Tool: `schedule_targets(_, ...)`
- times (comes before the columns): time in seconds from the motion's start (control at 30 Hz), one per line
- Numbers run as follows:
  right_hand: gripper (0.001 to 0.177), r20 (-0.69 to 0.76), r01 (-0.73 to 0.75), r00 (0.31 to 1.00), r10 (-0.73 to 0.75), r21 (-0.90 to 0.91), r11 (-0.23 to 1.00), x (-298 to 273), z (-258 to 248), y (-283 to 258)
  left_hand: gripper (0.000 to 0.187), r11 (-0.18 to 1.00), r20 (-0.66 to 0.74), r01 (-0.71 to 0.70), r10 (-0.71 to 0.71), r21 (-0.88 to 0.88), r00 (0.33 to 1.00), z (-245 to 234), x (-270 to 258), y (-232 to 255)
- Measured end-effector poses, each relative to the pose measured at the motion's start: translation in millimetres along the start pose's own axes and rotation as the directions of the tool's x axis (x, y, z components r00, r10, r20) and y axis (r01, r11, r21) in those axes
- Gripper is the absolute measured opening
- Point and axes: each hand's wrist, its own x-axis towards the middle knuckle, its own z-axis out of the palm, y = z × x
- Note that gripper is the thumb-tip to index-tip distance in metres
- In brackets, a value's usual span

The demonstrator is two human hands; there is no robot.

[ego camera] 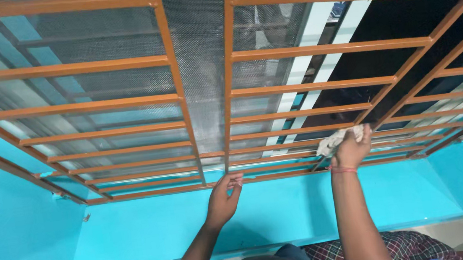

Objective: The person wipes the horizontal and vertical bars of a metal window grill using a cloth, moving their hand along different sections of the frame.

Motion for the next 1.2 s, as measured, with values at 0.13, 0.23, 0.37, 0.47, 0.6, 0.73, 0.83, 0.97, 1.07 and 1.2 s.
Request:
schedule_targets(0.13,0.057,0.105,0.332,0.939,-0.326,-0.047,0.942,10,26,-98,0.027,1.000,0.018,0.023,-0.023,-0.020,1.000,-2,4,27)
schedule_targets(0.23,0.055,0.214,0.570,0.813,-0.542,-0.099,0.816,25,50,-162,0.028,0.998,0.021,0.003,-0.002,-0.056,1.000,-3,15,54)
schedule_targets(0.37,0.060,0.220,0.531,0.810,-0.543,0.117,0.840,27,82,-223,0.030,0.996,-0.059,-0.084,0.084,-0.002,0.995,1,18,81)
schedule_targets(0.47,0.063,0.335,0.574,0.706,-0.624,0.245,0.781,-15,97,-257,0.035,0.985,-0.124,-0.170,0.168,-0.008,0.978,6,22,101)
schedule_targets(0.6,0.090,0.696,0.289,0.636,-0.332,0.184,0.940,-100,116,-238,0.061,0.910,-0.173,-0.390,0.365,-0.142,0.915,21,33,122)
schedule_targets(0.73,0.050,0.888,0.301,0.358,-0.289,0.183,0.936,-152,130,-195,0.067,0.899,-0.280,-0.428,0.437,0.095,0.855,31,36,131)
schedule_targets(0.83,0.047,0.960,-0.228,0.280,-0.010,0.077,0.971,-157,135,-176,0.060,0.920,-0.411,-0.368,0.389,0.134,0.825,25,33,139)
schedule_targets(0.97,0.043,0.953,0.259,0.130,-0.275,0.235,0.937,-148,144,-190,0.051,0.872,-0.558,-0.354,0.488,0.337,0.671,-20,49,153)
schedule_targets(1.07,0.039,0.867,0.559,0.295,-0.402,0.185,0.808,-143,146,-210,0.050,0.806,-0.538,-0.377,0.587,0.456,0.605,-55,68,165)
schedule_targets(1.2,0.030,0.633,0.790,0.431,-0.643,0.079,0.608,-110,156,-226,0.055,0.690,-0.434,-0.216,0.635,0.691,0.639,-84,107,164)
